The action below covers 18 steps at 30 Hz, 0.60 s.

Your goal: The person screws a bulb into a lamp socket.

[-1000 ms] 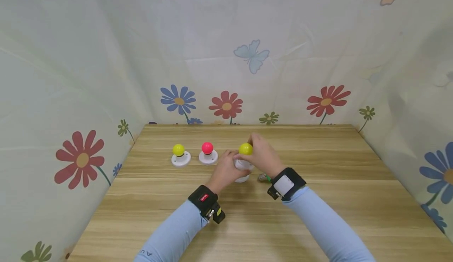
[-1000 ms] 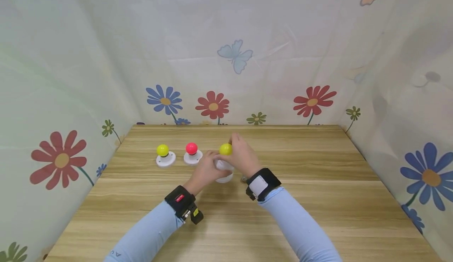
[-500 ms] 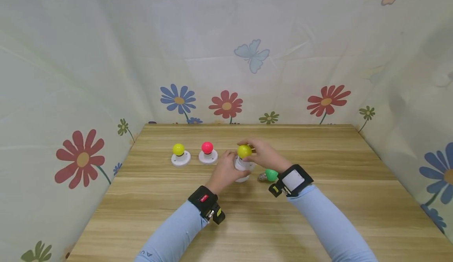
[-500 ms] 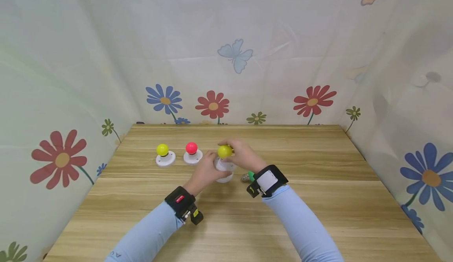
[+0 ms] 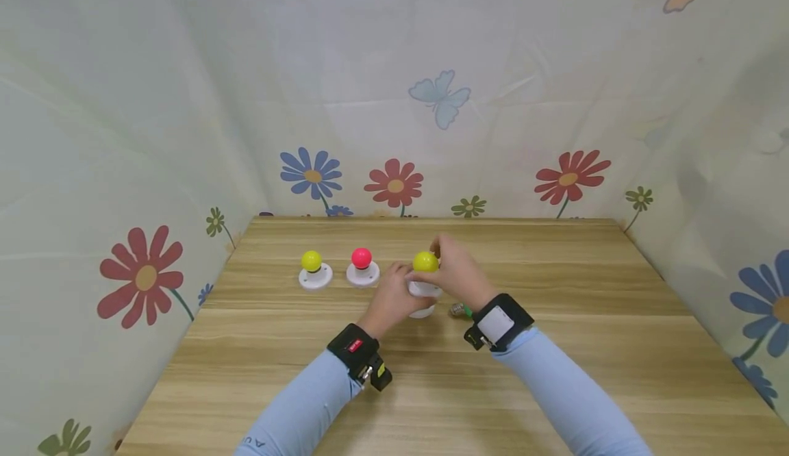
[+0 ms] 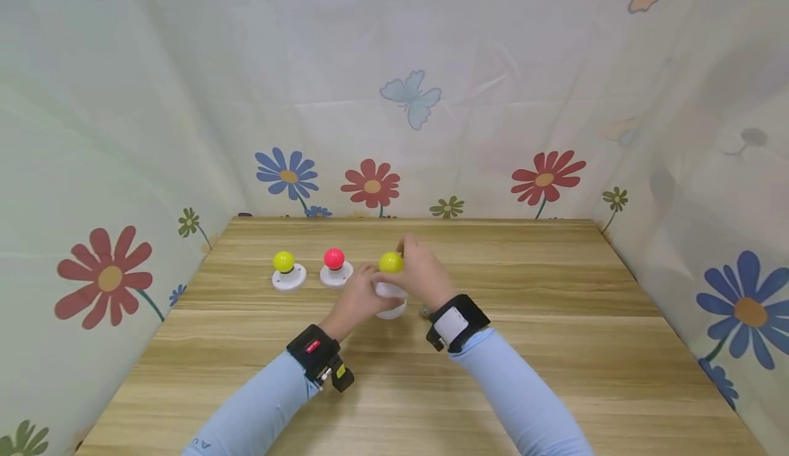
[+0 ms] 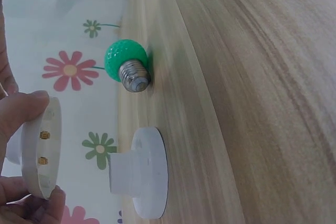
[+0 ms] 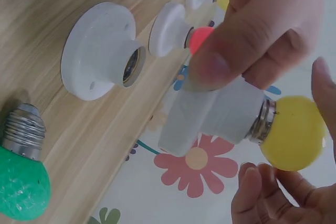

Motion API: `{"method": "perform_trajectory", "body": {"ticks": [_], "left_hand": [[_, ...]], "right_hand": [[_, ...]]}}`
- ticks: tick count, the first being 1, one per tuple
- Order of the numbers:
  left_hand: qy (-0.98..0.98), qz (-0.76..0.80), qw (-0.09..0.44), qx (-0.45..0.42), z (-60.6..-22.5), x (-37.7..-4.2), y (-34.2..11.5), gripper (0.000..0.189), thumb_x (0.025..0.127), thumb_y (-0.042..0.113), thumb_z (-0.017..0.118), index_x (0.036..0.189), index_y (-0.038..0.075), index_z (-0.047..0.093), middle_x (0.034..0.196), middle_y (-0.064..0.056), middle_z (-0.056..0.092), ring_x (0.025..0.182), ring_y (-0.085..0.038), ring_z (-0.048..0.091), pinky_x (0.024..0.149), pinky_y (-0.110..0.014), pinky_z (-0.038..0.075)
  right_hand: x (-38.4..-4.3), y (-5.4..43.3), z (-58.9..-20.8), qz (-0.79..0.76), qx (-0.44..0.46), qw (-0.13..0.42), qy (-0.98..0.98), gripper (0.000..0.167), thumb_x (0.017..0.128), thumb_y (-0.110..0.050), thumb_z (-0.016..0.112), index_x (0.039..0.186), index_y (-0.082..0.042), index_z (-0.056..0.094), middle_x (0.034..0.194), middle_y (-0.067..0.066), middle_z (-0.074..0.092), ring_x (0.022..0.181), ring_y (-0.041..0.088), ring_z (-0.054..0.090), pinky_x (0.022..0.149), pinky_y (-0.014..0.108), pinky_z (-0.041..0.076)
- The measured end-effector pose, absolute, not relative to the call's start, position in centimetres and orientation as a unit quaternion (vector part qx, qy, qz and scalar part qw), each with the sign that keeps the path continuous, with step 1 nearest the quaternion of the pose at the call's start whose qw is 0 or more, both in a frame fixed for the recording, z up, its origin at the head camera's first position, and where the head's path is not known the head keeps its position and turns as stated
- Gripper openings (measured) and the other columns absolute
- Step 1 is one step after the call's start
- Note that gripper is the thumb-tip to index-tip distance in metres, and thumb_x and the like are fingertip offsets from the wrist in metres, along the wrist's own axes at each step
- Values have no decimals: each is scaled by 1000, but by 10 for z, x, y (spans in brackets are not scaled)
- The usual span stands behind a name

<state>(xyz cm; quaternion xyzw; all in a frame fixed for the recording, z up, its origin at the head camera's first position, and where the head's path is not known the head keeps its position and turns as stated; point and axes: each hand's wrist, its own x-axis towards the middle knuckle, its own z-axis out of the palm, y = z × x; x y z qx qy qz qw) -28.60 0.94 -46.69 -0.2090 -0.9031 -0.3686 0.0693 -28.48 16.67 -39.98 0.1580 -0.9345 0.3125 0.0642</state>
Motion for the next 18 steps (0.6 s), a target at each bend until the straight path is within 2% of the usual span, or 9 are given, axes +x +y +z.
{"method": "perform_trajectory", "body": {"ticks": [2,4,7,11,18], "left_hand": [[-902,-374,65,-205,-467,-286,9,65,76,40,81,129,11,59,124,-8,60,114,-23,52,96,-40,51],[-901,-382,58,-197,-467,-286,9,67,76,41,81,130,10,57,124,-8,58,113,-23,53,94,-40,52],[-898,-394,51,-188,-468,-286,9,70,75,41,81,132,9,56,126,-10,56,113,-24,54,94,-42,52],[-897,-398,51,-184,-469,-287,9,72,75,41,82,132,8,55,126,-11,55,112,-26,54,95,-44,51],[-896,-398,58,-190,-470,-286,10,71,74,38,83,131,6,55,124,-11,56,110,-26,56,95,-44,51]], "right_hand": [[-284,166,-401,308,161,75,-934,56,74,-44,81,103,-6,51,94,8,56,79,22,54,68,29,53],[-285,167,-401,312,175,73,-931,51,77,-38,81,105,-6,53,97,8,58,83,21,55,71,30,54],[-287,172,-398,332,226,47,-915,45,83,-22,77,117,1,56,111,15,61,96,27,60,84,40,56],[-289,180,-392,347,293,4,-891,47,86,-3,70,129,5,53,127,21,58,114,35,58,97,50,49],[-291,186,-392,347,315,-24,-883,50,87,-1,68,134,1,51,137,19,54,122,34,54,101,49,46]]}}
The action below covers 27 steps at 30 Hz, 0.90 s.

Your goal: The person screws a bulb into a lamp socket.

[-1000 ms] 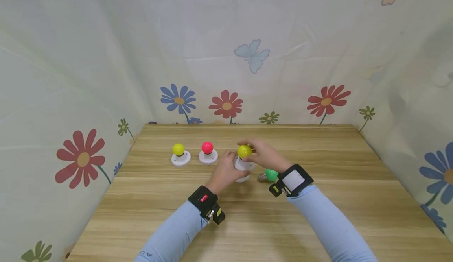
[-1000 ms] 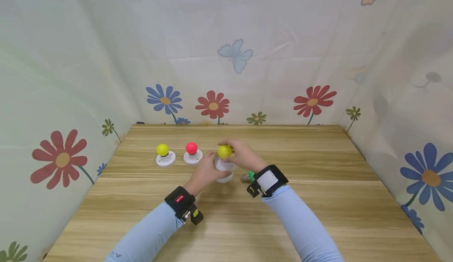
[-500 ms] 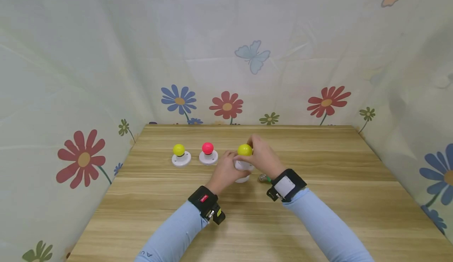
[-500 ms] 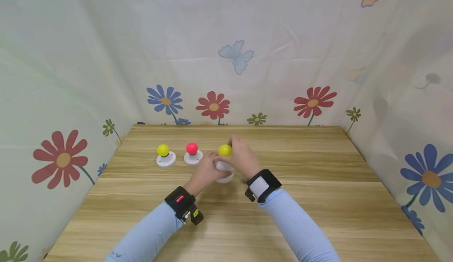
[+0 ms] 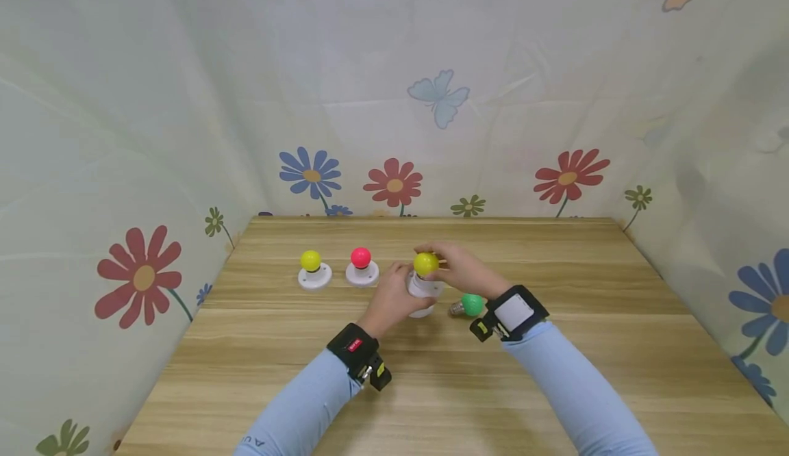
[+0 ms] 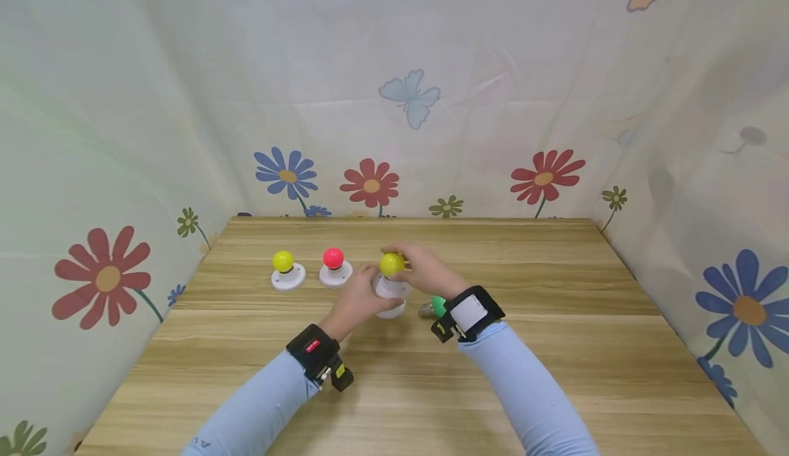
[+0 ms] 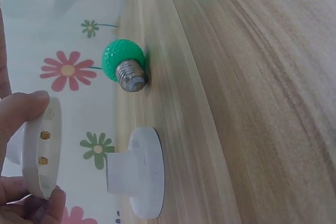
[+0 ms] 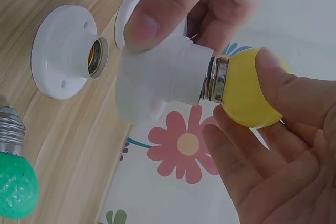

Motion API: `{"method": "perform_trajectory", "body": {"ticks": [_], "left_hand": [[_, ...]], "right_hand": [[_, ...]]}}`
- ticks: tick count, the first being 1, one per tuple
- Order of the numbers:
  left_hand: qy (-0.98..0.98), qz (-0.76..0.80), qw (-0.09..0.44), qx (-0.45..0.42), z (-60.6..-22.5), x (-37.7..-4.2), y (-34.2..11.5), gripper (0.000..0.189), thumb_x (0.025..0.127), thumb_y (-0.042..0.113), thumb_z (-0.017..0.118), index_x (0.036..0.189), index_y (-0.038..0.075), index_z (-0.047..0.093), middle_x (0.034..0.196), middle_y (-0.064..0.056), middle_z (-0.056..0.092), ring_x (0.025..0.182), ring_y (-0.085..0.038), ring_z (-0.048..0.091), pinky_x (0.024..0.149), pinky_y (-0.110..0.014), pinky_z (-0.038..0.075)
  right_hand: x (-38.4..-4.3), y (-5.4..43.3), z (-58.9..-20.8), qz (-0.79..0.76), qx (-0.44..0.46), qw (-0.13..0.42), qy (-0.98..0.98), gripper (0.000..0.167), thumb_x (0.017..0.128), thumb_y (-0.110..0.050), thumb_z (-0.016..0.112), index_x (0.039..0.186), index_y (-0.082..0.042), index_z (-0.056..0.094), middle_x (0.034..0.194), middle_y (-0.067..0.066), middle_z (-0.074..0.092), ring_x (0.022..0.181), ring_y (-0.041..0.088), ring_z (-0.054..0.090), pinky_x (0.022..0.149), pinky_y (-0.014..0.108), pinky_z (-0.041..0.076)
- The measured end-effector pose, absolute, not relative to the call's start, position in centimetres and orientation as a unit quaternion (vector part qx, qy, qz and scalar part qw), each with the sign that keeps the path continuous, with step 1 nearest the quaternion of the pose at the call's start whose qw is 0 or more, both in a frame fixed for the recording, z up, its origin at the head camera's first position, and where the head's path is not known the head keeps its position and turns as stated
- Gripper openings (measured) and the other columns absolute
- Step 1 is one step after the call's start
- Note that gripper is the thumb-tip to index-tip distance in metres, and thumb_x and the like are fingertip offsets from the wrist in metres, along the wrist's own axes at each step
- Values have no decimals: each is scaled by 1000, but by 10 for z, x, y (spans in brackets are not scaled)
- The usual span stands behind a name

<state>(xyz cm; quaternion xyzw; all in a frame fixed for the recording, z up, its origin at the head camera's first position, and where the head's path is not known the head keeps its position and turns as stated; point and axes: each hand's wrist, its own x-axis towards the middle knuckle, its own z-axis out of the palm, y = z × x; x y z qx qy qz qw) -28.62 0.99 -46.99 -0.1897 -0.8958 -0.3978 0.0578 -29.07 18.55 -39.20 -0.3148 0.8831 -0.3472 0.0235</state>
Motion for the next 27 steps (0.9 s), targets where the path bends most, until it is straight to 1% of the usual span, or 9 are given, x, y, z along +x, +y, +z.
{"method": "perform_trajectory", "body": {"ticks": [6,10,13,16,18,20,23,25,27], "left_hand": [[-897,-398,51,-186,-469,-286,9,72,74,39,83,132,6,54,124,-10,55,111,-26,55,96,-43,51],[-903,-388,44,-181,-467,-285,9,74,75,39,82,135,7,53,125,-11,55,111,-26,56,95,-43,52],[-904,-386,39,-179,-466,-284,10,74,75,39,82,136,8,53,126,-11,55,111,-26,57,95,-42,52],[-901,-391,40,-183,-465,-283,10,73,75,38,82,135,8,53,125,-11,56,111,-27,57,95,-43,51],[-899,-393,44,-186,-466,-284,10,72,75,38,82,134,9,53,125,-10,56,111,-26,57,95,-42,51],[-898,-392,51,-191,-467,-284,9,72,75,38,83,134,8,54,125,-10,56,111,-25,56,95,-41,51],[-897,-394,59,-195,-468,-285,8,73,74,38,83,134,7,54,126,-11,57,112,-25,56,96,-41,51],[-896,-395,61,-194,-468,-285,7,73,74,38,83,134,7,54,126,-11,57,113,-25,55,97,-42,50],[-895,-398,59,-191,-467,-285,7,74,74,37,83,134,6,54,127,-12,56,114,-26,55,97,-44,49]], "right_hand": [[-292,185,-393,-350,-305,19,885,50,88,-7,69,134,-4,53,136,16,55,120,32,56,100,47,47],[-293,181,-395,-328,-246,-13,912,46,83,-26,77,121,-6,60,114,12,65,98,26,62,85,39,56],[-294,178,-399,-310,-202,-48,928,46,77,-39,81,107,-10,61,94,6,65,81,21,59,71,30,56],[-294,176,-402,-302,-188,-69,932,49,74,-45,81,101,-11,60,88,5,64,75,20,59,65,28,54],[-294,176,-402,-305,-195,-70,930,56,73,-45,82,109,-9,58,96,9,65,82,24,61,68,32,56],[-295,178,-401,-315,-219,-60,922,68,74,-42,82,124,-7,53,116,14,62,101,30,61,82,40,56],[-298,185,-401,-338,-287,-28,896,80,80,-29,80,145,-9,39,148,15,42,133,35,43,106,53,40],[-300,190,-400,-350,-336,-3,875,77,84,-18,76,149,-11,35,156,12,31,143,34,29,113,56,29],[-302,194,-400,-354,-373,16,858,69,87,-10,70,148,-12,38,157,9,31,145,31,27,115,54,27]]}}
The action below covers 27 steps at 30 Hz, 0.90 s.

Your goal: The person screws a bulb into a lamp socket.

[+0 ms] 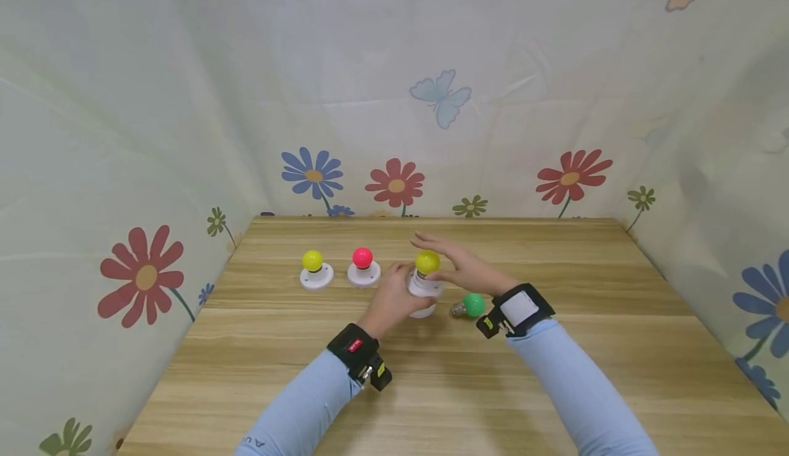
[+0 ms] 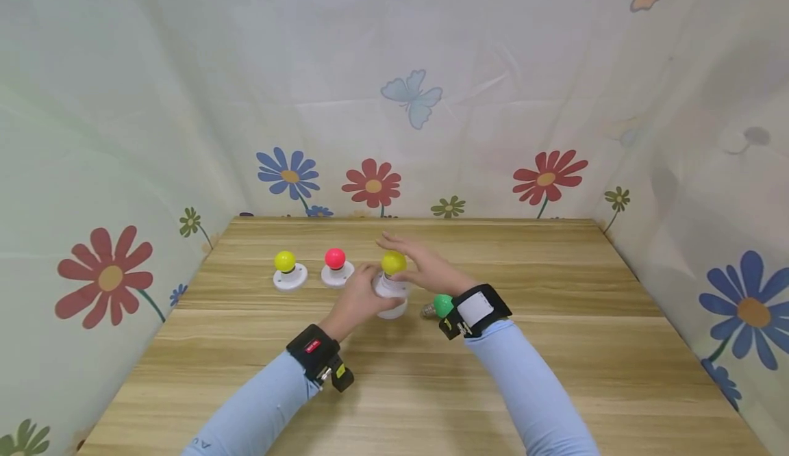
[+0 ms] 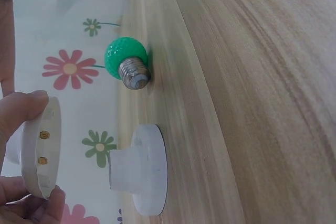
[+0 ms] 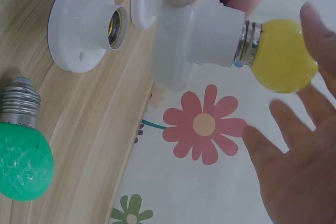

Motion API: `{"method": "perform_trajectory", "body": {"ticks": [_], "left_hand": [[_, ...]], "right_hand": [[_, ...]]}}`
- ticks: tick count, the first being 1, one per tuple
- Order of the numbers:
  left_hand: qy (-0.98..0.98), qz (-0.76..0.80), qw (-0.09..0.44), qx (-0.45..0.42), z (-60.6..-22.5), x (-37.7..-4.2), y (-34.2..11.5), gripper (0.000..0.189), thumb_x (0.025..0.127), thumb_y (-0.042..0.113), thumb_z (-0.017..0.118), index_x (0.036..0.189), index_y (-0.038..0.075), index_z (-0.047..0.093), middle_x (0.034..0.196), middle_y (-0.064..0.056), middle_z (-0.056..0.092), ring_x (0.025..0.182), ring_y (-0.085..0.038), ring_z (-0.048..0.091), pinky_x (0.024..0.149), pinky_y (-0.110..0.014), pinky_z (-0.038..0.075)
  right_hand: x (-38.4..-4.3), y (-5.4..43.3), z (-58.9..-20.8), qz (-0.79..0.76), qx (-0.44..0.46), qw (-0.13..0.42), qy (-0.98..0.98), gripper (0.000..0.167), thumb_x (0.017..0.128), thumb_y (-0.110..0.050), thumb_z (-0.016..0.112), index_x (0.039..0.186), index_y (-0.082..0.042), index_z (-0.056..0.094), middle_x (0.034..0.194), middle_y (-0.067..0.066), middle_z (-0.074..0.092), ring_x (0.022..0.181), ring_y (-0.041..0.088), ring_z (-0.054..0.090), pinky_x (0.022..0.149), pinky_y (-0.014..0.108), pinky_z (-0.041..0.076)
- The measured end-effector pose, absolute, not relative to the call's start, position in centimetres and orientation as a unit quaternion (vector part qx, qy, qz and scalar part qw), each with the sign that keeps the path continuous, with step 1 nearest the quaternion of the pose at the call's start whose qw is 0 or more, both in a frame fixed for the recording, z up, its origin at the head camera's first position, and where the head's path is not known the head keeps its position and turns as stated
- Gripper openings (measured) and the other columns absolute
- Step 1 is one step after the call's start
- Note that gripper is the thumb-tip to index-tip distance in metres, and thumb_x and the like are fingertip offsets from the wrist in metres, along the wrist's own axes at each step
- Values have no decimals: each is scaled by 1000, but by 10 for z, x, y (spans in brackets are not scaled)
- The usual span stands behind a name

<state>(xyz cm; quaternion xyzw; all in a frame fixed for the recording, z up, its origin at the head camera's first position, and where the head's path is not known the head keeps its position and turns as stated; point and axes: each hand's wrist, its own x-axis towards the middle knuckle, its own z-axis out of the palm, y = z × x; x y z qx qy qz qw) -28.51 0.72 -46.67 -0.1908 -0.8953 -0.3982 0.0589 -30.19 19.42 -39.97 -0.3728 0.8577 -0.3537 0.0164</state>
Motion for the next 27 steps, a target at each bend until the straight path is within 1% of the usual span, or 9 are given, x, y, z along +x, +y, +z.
{"method": "perform_trajectory", "body": {"ticks": [4,7,11,14,17,19,22,25,27], "left_hand": [[-897,-396,54,-186,-467,-285,8,75,74,37,83,135,6,53,127,-13,55,113,-27,55,97,-45,50],[-897,-397,53,-187,-467,-285,9,74,74,38,83,134,7,53,126,-12,56,112,-26,56,96,-44,50],[-900,-394,46,-183,-468,-284,11,73,75,39,82,135,9,53,123,-9,56,109,-24,56,95,-42,51],[-901,-393,37,-180,-467,-284,12,73,75,39,82,135,10,53,121,-7,55,108,-23,57,94,-41,52],[-899,-396,36,-181,-467,-283,12,72,75,37,82,135,8,54,120,-8,56,107,-24,57,93,-41,53],[-897,-400,38,-184,-467,-283,12,72,75,36,83,134,7,54,119,-9,56,106,-25,57,93,-42,53],[-899,-394,44,-187,-468,-284,12,74,74,37,83,135,7,54,122,-10,56,108,-24,57,94,-42,52],[-902,-388,47,-186,-469,-286,12,75,74,40,82,136,8,52,125,-10,56,110,-24,56,95,-42,51],[-904,-384,49,-184,-469,-287,11,76,75,41,82,136,8,52,125,-11,55,110,-24,56,94,-42,52]], "right_hand": [[-302,198,-399,-351,-394,30,849,57,91,-4,64,144,-13,46,152,9,40,141,29,35,113,49,33],[-301,197,-398,-349,-376,23,858,53,90,-5,66,140,-10,51,145,11,49,136,30,44,110,49,37],[-299,193,-398,-332,-322,-17,886,46,85,-17,74,127,-7,60,124,10,63,110,27,60,96,44,50],[-297,189,-398,-307,-279,-47,909,45,80,-29,79,116,-8,63,108,6,65,90,23,59,81,35,54],[-297,186,-399,-289,-258,-59,920,47,77,-35,81,112,-9,63,102,5,63,86,24,58,76,30,53],[-298,186,-400,-287,-264,-57,919,49,77,-35,81,114,-9,62,106,6,64,90,25,59,79,33,54],[-299,190,-402,-304,-300,-29,904,57,81,-29,79,129,-10,57,128,10,59,113,29,56,96,43,51],[-301,195,-403,-334,-352,14,874,66,86,-18,73,144,-12,45,150,12,41,138,32,39,110,52,37],[-303,197,-404,-349,-377,36,857,65,89,-12,68,148,-13,40,156,11,33,144,32,28,113,54,30]]}}
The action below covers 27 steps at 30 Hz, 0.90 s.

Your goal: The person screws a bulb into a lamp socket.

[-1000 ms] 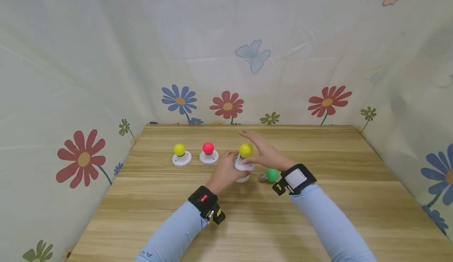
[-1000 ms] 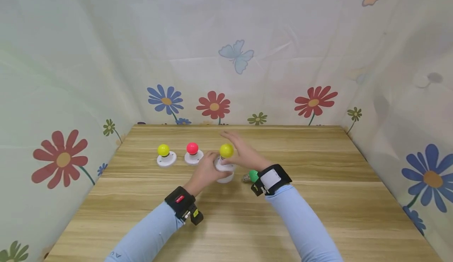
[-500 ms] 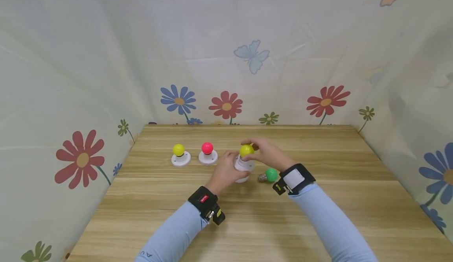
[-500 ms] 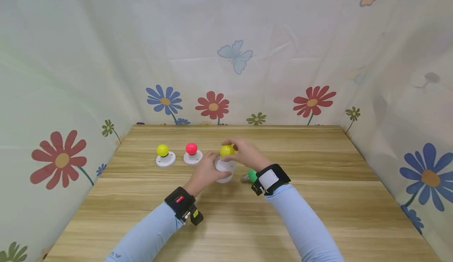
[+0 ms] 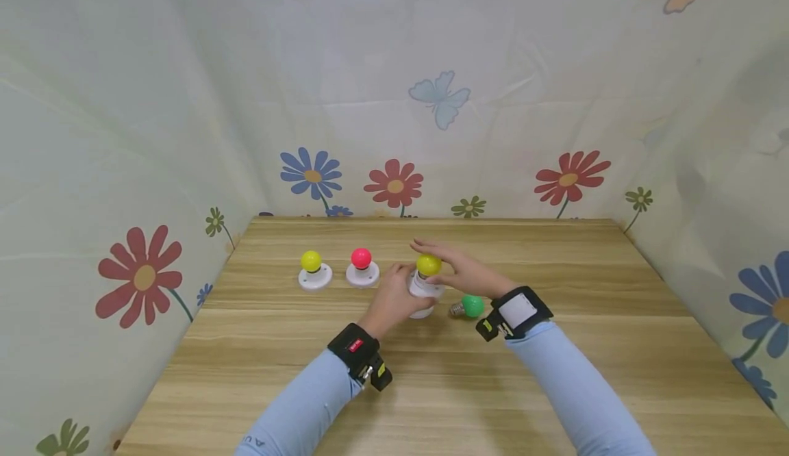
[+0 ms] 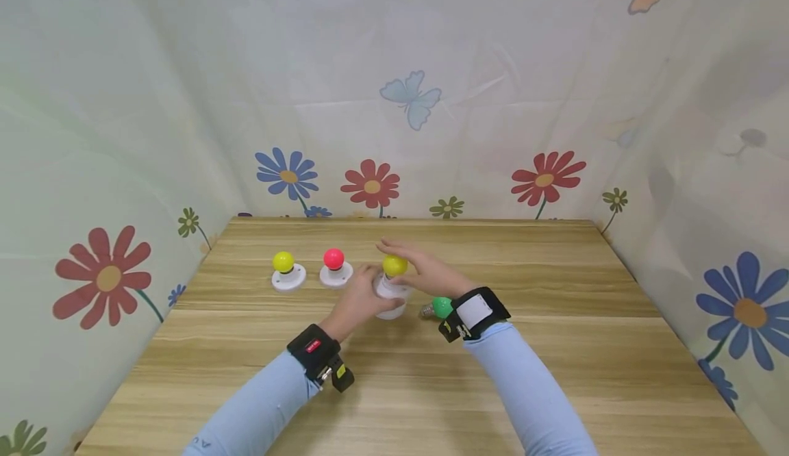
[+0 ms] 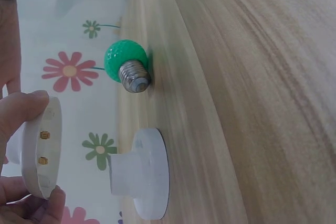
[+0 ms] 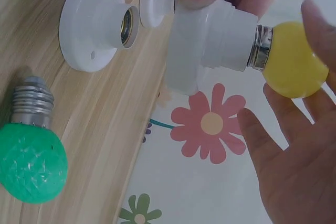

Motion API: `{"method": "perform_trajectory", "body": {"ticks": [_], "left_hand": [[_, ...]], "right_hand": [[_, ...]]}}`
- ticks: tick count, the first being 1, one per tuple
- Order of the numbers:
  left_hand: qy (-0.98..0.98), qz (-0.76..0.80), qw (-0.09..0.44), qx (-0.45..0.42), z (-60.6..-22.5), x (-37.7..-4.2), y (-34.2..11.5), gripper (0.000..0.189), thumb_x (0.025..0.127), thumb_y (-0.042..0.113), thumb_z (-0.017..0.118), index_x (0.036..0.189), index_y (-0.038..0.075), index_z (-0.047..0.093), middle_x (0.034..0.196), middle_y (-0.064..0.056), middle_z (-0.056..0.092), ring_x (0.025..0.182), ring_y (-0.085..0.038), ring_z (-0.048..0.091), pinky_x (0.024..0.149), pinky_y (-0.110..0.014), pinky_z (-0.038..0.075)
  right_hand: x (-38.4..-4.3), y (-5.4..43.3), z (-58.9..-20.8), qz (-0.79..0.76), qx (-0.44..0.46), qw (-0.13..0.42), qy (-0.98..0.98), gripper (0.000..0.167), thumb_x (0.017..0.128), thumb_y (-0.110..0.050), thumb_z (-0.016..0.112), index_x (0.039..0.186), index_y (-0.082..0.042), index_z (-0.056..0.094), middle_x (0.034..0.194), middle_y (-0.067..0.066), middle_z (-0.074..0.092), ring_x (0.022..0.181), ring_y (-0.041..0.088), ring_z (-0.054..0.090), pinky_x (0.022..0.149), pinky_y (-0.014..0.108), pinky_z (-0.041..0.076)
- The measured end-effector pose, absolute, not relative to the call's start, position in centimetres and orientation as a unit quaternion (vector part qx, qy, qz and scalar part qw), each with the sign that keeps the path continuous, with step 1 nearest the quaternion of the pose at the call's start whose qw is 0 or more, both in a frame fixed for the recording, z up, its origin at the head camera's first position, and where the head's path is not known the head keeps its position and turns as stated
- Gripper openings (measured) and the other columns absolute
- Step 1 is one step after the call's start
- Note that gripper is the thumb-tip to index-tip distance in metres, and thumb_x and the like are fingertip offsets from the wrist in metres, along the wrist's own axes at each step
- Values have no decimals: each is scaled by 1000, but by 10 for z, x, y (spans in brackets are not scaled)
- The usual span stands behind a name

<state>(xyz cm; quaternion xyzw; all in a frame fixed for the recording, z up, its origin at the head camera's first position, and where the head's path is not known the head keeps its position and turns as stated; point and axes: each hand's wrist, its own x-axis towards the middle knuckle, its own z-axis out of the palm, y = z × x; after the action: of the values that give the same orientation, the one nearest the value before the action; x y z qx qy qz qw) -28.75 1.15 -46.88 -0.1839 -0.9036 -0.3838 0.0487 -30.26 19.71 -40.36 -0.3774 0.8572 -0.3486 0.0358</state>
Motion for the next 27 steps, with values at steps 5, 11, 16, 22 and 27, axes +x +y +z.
{"method": "perform_trajectory", "body": {"ticks": [5,11,16,22,27], "left_hand": [[-903,-385,46,-182,-466,-288,11,74,75,39,82,135,8,53,123,-11,56,109,-24,56,93,-42,52],[-900,-397,36,-178,-465,-286,10,74,75,39,82,136,9,53,124,-10,55,110,-25,56,93,-42,52],[-900,-393,39,-186,-466,-285,10,72,76,39,81,136,11,53,122,-8,55,108,-23,56,92,-40,53],[-899,-389,47,-195,-470,-287,9,72,76,39,81,135,10,54,122,-8,55,108,-22,55,92,-38,53],[-898,-390,57,-195,-471,-289,7,74,75,40,82,135,7,53,127,-10,55,113,-24,54,97,-41,50]], "right_hand": [[-304,199,-403,-363,-390,48,845,60,92,-6,63,147,-14,41,155,9,36,144,30,29,113,52,30],[-303,194,-402,-364,-336,25,868,53,87,-12,71,137,-9,53,140,12,54,127,31,51,105,48,44],[-303,185,-404,-341,-246,-33,906,46,78,-33,81,111,-8,62,102,7,65,86,22,59,75,32,55],[-302,180,-409,-337,-237,-46,910,63,72,-38,85,119,-7,56,111,9,60,93,24,59,78,36,56],[-304,191,-410,-361,-340,11,868,88,80,-24,79,152,-15,29,158,11,25,140,36,33,109,58,33]]}}
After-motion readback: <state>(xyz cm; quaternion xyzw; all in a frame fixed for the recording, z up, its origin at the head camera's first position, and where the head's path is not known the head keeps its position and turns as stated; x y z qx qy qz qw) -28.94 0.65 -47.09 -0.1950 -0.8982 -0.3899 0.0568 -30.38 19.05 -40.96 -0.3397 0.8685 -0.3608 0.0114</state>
